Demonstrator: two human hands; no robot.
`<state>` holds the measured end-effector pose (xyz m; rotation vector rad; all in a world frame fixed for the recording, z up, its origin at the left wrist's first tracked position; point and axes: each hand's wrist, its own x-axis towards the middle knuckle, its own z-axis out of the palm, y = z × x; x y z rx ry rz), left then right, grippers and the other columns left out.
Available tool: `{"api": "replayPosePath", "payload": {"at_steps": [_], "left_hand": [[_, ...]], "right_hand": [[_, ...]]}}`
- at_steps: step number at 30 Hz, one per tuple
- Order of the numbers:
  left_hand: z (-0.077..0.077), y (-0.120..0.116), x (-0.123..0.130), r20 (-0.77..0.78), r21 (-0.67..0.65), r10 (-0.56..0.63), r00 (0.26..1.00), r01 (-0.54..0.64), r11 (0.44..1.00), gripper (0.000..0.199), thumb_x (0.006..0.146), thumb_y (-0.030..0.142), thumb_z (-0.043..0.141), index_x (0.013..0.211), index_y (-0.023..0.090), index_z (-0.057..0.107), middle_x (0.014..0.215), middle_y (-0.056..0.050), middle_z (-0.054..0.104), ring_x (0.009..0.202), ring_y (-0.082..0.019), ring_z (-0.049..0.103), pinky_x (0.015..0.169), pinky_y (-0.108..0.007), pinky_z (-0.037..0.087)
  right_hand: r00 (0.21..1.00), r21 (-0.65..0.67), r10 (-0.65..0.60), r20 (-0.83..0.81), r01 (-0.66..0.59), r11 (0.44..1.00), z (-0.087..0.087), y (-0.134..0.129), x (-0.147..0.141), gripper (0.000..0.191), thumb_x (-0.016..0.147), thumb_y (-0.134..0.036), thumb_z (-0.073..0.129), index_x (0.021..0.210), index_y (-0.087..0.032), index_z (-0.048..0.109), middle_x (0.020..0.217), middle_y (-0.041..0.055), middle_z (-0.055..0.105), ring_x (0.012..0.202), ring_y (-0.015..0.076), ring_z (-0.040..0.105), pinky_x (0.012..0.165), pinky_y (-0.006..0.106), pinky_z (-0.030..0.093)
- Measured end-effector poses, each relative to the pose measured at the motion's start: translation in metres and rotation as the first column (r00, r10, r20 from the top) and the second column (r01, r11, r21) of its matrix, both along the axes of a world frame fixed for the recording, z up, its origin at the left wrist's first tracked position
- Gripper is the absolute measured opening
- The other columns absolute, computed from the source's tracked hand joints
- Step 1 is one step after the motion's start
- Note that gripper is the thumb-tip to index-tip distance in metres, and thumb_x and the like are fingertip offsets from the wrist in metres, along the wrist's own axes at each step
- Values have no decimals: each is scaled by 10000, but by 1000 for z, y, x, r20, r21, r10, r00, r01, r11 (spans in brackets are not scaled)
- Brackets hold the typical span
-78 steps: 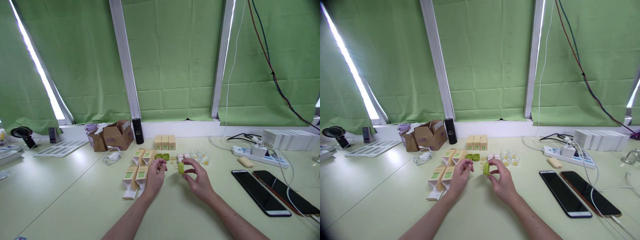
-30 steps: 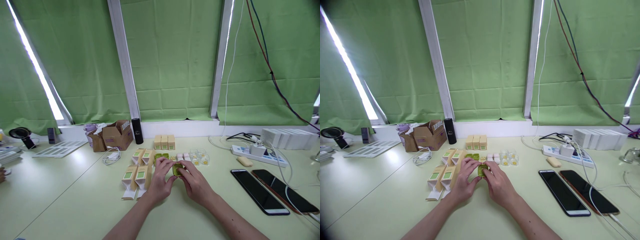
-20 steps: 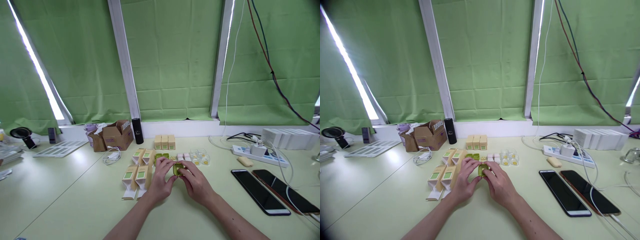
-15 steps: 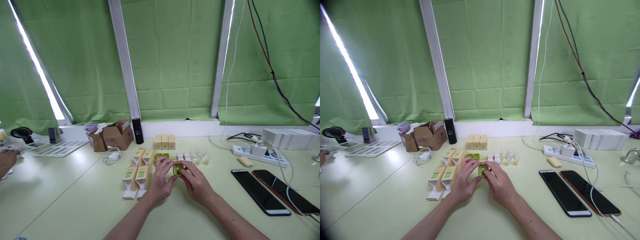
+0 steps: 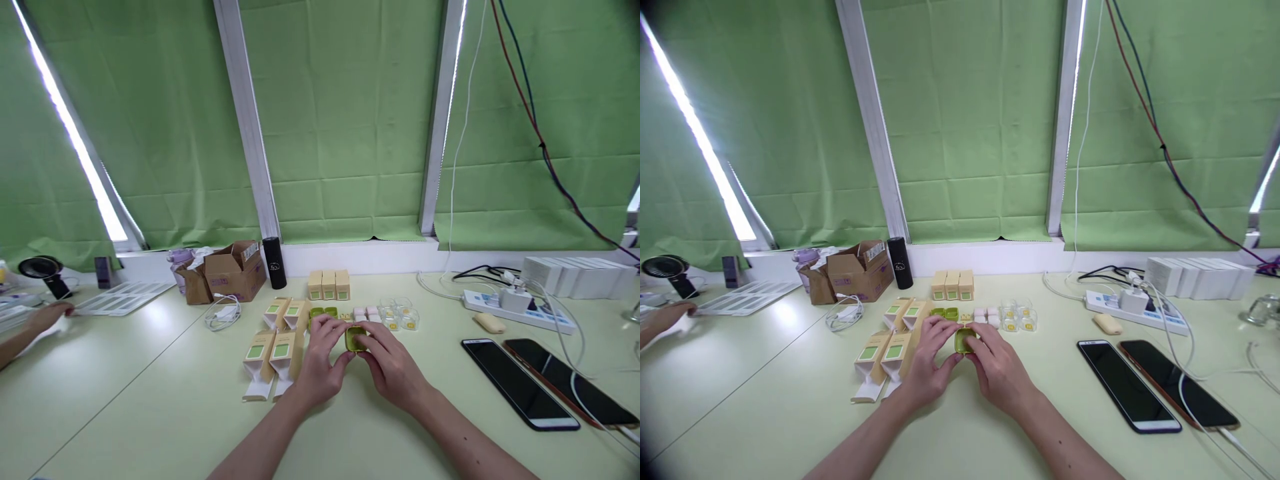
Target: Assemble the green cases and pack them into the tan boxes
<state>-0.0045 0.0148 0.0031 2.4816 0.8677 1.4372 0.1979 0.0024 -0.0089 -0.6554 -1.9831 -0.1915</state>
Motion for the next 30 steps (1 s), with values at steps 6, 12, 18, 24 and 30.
{"api": "replayPosePath", "payload": {"at_steps": [6, 12, 18, 24, 30], "left_hand": [[0, 1, 1, 4, 12, 3, 1000, -3, 1000, 464, 906, 157, 678, 1361, 227, 617, 1241, -133, 668, 1220, -321, 492, 1028, -544, 492], [-1, 2, 1, 24, -15, 3, 1000, -3, 1000, 468, 922, 176, 672, 1381, 234, 599, 1229, -125, 681, 1224, -310, 499, 1031, -522, 493], [1, 2, 2, 117, -95, 21, 993, -10, 995, 322, 936, 260, 686, 1254, 214, 655, 1138, -122, 682, 1124, -288, 568, 942, -463, 547], [3, 3, 4, 119, -106, 21, 993, -9, 994, 187, 972, 272, 642, 1128, 203, 716, 992, -103, 697, 999, -261, 612, 850, -417, 576], [-1, 4, 5, 166, -169, 38, 985, -9, 986, 156, 970, 268, 632, 1063, 190, 730, 1007, -96, 650, 922, -226, 658, 824, -391, 600]], "right_hand": [[1000, 2, 8, -12, -8, 1000, 0, 0, 0, 379, 992, -59, 477, 1311, -226, 595, 1313, 189, 634, 1177, 308, 651, 874, 485, 641], [996, -67, 25, -82, -30, 997, -2, 0, 0, 448, 1003, -109, 502, 1433, -235, 506, 1320, 170, 664, 1208, 291, 659, 934, 483, 633], [967, -192, 21, -254, -72, 979, -9, 1, -5, 365, 1028, -191, 504, 1387, -251, 525, 1322, 144, 672, 1193, 269, 675, 836, 384, 661], [925, -316, -5, -380, -124, 941, -10, 2, -7, 288, 1065, -262, 454, 1323, -238, 580, 1264, 135, 664, 934, 206, 712, 735, 328, 661], [903, -325, 6, -429, -161, 932, -7, 2, -7, 253, 1075, -291, 447, 1262, -245, 610, 1215, 118, 651, 757, 159, 680, 629, 283, 628]]}}
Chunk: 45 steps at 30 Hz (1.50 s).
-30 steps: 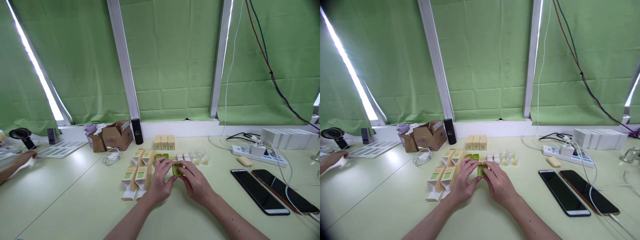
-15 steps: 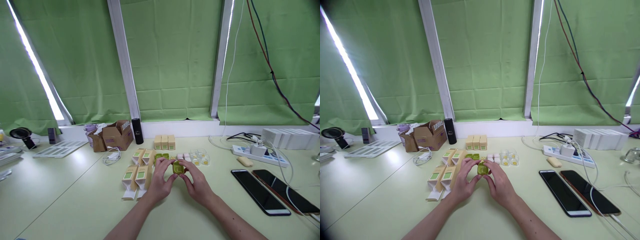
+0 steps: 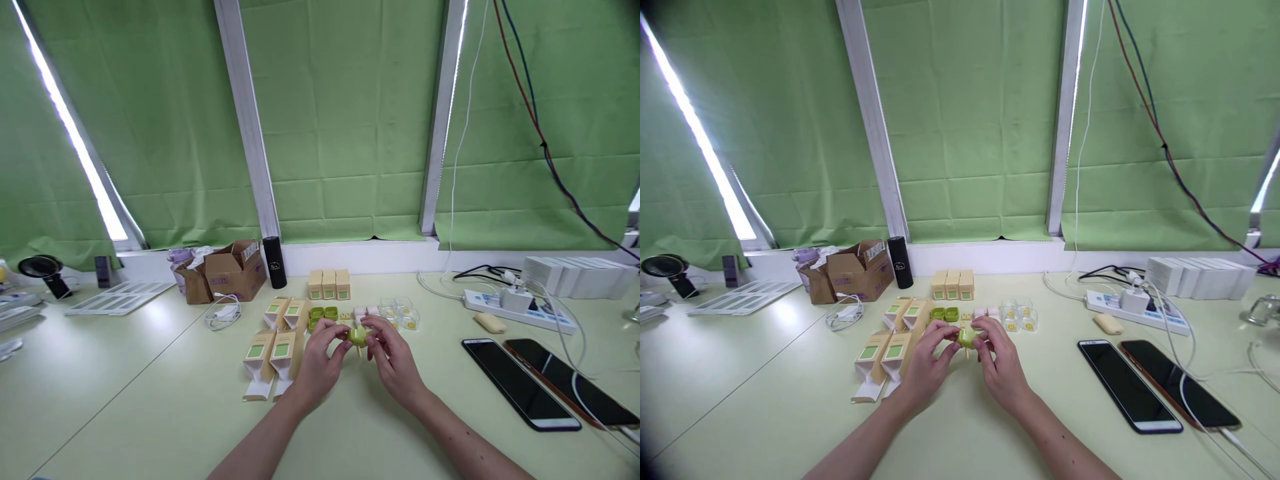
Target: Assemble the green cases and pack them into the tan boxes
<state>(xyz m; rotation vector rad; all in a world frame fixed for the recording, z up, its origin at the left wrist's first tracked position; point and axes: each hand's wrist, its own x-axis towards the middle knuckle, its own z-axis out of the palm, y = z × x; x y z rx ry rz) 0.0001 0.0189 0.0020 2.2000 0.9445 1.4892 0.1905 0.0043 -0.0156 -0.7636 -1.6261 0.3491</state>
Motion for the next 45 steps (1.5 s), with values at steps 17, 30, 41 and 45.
{"api": "replayPosePath", "payload": {"at_steps": [17, 30, 41, 45], "left_hand": [[8, -1, 4, 57, -161, 45, 997, -35, 986, 381, 1008, 359, 553, 688, 179, 651, 759, -32, 621, 726, -169, 623, 679, -284, 508], [3, 1, 2, 44, -148, 21, 999, -14, 989, 187, 994, 325, 557, 900, 195, 651, 907, -56, 621, 849, -201, 621, 756, -322, 507], [-1, 1, -1, 24, -134, -24, 999, 27, 991, 206, 983, 295, 582, 1169, 219, 625, 1120, -99, 600, 1031, -243, 633, 918, -405, 524], [0, 1, -1, 7, -128, -47, 999, 47, 991, 274, 965, 261, 600, 1238, 240, 608, 1178, -108, 591, 1129, -267, 609, 991, -449, 502]], "right_hand": [[998, -60, 49, 49, -46, 997, -9, -1, 0, 403, 914, -153, 604, 1300, -268, 589, 1333, 129, 590, 850, 196, 677, 680, 349, 646], [994, -139, 102, 29, -97, 985, 2, -9, 2, 437, 915, -185, 611, 1331, -307, 561, 1298, 105, 583, 1019, 238, 622, 733, 343, 615], [995, -155, 96, -12, -97, 983, 0, -9, 2, 413, 947, -245, 610, 1349, -305, 538, 1292, 104, 586, 1044, 242, 620, 756, 342, 605], [995, -178, 92, -48, -99, 979, -1, -8, 2, 417, 961, -288, 611, 1366, -301, 511, 1252, 101, 610, 1047, 244, 623, 773, 346, 603]]}}
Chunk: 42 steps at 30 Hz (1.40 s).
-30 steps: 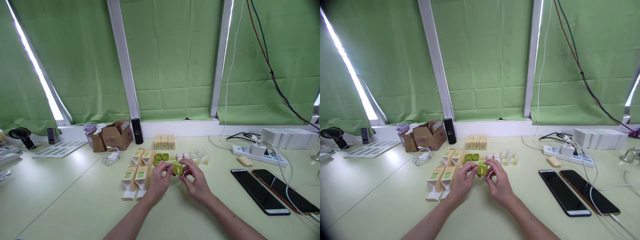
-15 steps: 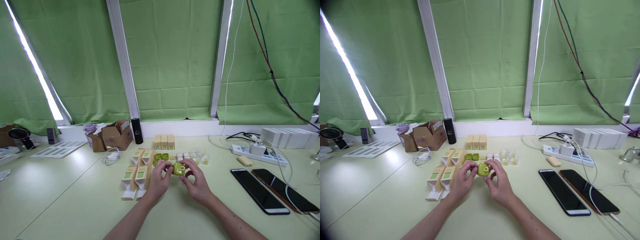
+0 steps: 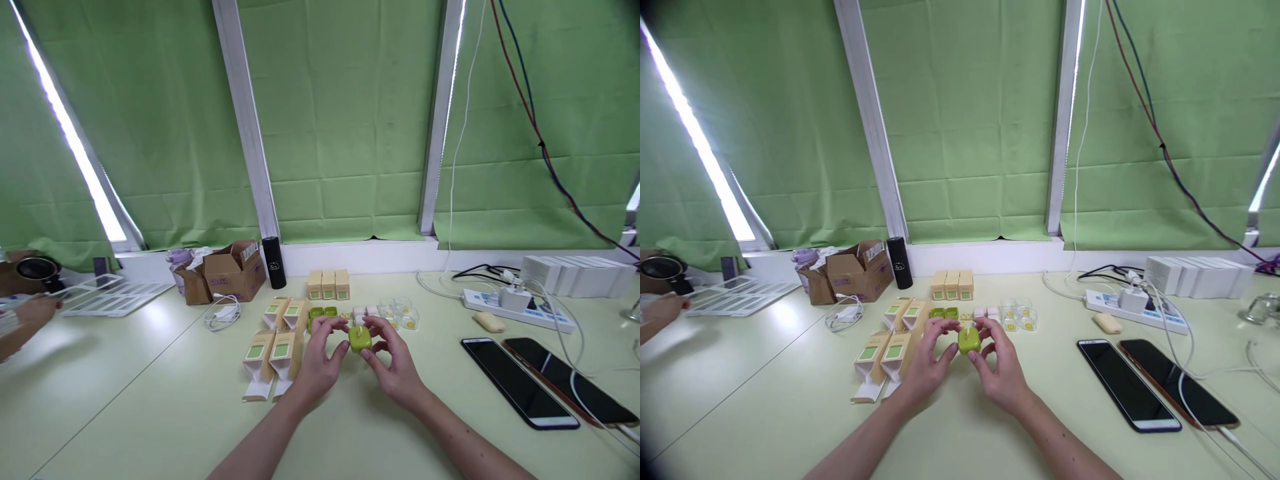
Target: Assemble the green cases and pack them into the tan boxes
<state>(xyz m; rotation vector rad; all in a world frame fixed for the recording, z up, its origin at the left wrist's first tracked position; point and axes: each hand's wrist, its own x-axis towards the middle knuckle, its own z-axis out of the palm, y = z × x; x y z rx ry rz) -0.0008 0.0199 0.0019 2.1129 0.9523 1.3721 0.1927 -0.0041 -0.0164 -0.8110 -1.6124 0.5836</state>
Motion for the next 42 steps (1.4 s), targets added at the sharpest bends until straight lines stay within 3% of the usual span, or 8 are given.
{"api": "replayPosePath", "payload": {"at_steps": [10, 16, 21, 27, 31, 34, 38, 42], "left_hand": [[0, -4, -1, -13, -7, -40, 999, 40, 999, 442, 894, 149, 661, 1310, 271, 573, 1240, -103, 590, 1241, -286, 541, 1073, -500, 478], [1, -8, 2, -126, 60, -35, 991, 43, 997, 516, 859, 105, 700, 1322, 279, 553, 1298, -93, 597, 1300, -292, 453, 1103, -502, 457], [3, -10, 3, -188, 117, -37, 982, 60, 991, 514, 878, 93, 686, 1334, 295, 562, 1303, -79, 632, 1290, -295, 429, 1094, -503, 451], [7, -11, 4, -181, 85, -65, 981, 82, 993, 460, 869, 95, 695, 1273, 313, 665, 1271, -82, 653, 1283, -312, 445, 1101, -531, 435], [5, -7, 3, -33, -16, -34, 999, 34, 999, 433, 807, 127, 761, 1199, 297, 694, 1225, -82, 662, 1270, -316, 489, 1099, -517, 437], [0, 3, 1, 114, -137, 27, 993, -12, 990, 443, 797, 181, 774, 1220, 276, 683, 1250, -89, 638, 1200, -290, 574, 1064, -481, 465], [-6, 17, -3, 333, -292, -51, 942, 154, 944, 482, 807, 285, 800, 1255, 223, 633, 1293, -130, 667, 1216, -297, 613, 1032, -453, 477], [-7, 22, -7, 509, -374, -87, 856, 311, 874, 598, 727, 344, 894, 1238, 205, 617, 1221, -132, 711, 1123, -280, 666, 954, -397, 506]], "right_hand": [[999, -57, 17, -52, -20, 998, 1, 0, 2, 435, 979, -359, 604, 1392, -315, 474, 1179, 80, 614, 1024, 228, 626, 774, 331, 578], [996, -97, 60, -65, -66, 993, -1, 2, 1, 438, 979, -383, 608, 1386, -322, 456, 1152, 68, 615, 1019, 225, 627, 766, 326, 578], [996, -130, 67, -59, -74, 989, 0, 2, -1, 427, 982, -378, 605, 1377, -317, 455, 1152, 68, 632, 1000, 216, 622, 756, 317, 579], [997, -139, 62, -42, -67, 988, 2, 2, 0, 411, 979, -403, 608, 1355, -292, 482, 1164, 82, 664, 977, 216, 636, 737, 312, 576], [999, -144, 16, -37, -21, 989, 3, 4, 3, 365, 1008, -453, 549, 1326, -276, 522, 1137, 86, 688, 979, 227, 661, 707, 307, 560], [994, -149, -107, -14, 103, 983, 0, 11, 8, 304, 1021, -470, 508, 1216, -254, 595, 1090, 91, 713, 983, 245, 673, 672, 308, 533], [949, -123, -306, 79, 314, 941, -6, 22, 16, 260, 995, -447, 528, 1101, -237, 640, 1016, 84, 723, 902, 254, 668, 657, 334, 510], [847, -7, -477, 233, 492, 871, -12, 30, 26, 203, 969, -335, 520, 1092, -239, 650, 1007, 74, 722, 881, 263, 640, 710, 378, 502]]}}
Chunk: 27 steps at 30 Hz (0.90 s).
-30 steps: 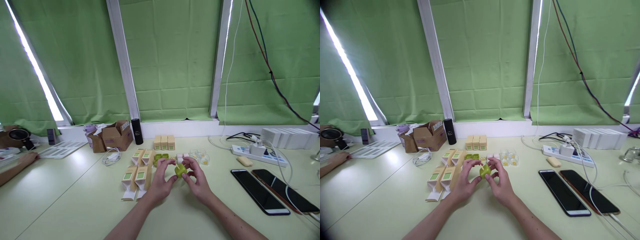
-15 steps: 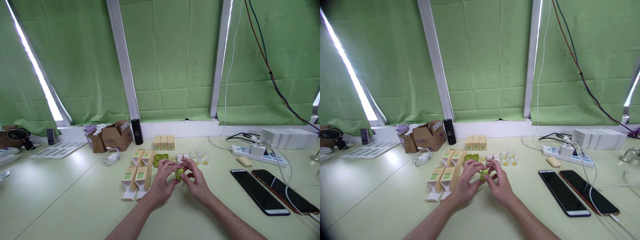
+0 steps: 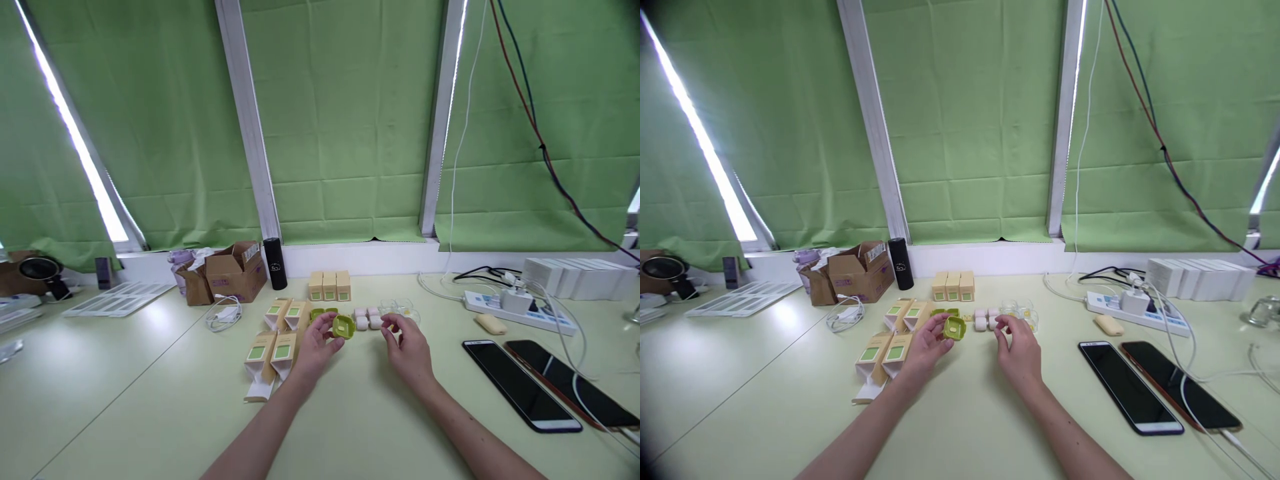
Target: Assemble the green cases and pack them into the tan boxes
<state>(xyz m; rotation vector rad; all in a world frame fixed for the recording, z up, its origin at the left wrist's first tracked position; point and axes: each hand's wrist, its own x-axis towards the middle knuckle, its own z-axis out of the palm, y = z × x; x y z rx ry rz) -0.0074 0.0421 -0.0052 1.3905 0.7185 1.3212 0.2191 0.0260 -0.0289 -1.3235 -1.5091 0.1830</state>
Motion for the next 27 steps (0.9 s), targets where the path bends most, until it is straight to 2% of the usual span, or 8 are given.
{"api": "replayPosePath", "payload": {"at_steps": [5, 12, 17, 20, 27], "left_hand": [[2, -3, -1, 70, -71, -40, 997, 45, 996, 636, 648, 299, 947, 1186, 209, 620, 1163, -112, 726, 1017, -248, 687, 864, -347, 514], [-1, -3, -1, 53, -97, -46, 998, 51, 994, 645, 598, 268, 960, 1145, 226, 622, 1158, -99, 730, 972, -218, 663, 781, -299, 495], [-6, 3, -2, 38, -52, -36, 999, 38, 998, 642, 585, 302, 967, 1126, 214, 634, 1138, -115, 740, 1016, -254, 675, 856, -348, 505], [-12, 8, -2, 36, -50, -23, 999, 24, 998, 673, 551, 313, 980, 1121, 212, 636, 1133, -120, 742, 999, -260, 681, 851, -359, 511], [-18, 12, -4, 33, -24, -14, 999, 15, 1000, 666, 576, 332, 968, 1139, 217, 631, 1156, -129, 745, 1018, -270, 686, 865, -375, 506]], "right_hand": [[962, 47, -76, 263, 66, 997, -6, 10, 8, 233, 917, -202, 549, 1116, -233, 667, 1095, 87, 725, 1074, 306, 594, 866, 422, 485], [817, 3, -138, 559, 164, 986, -2, 22, 4, 362, 859, -125, 648, 1201, -234, 694, 1252, 119, 683, 1154, 332, 531, 934, 427, 402], [718, 9, -140, 682, 183, 983, 2, 31, 0, 360, 833, -85, 658, 1154, -239, 711, 1250, 134, 670, 1215, 339, 484, 965, 429, 353], [669, 16, -137, 731, 184, 983, 5, 35, -1, 333, 823, -59, 649, 1108, -214, 724, 1221, 145, 668, 1215, 338, 476, 981, 427, 337], [650, 32, -139, 747, 173, 984, 7, 38, -3, 309, 859, 2, 567, 1019, -193, 745, 1134, 154, 689, 1184, 327, 491, 989, 427, 327]]}}
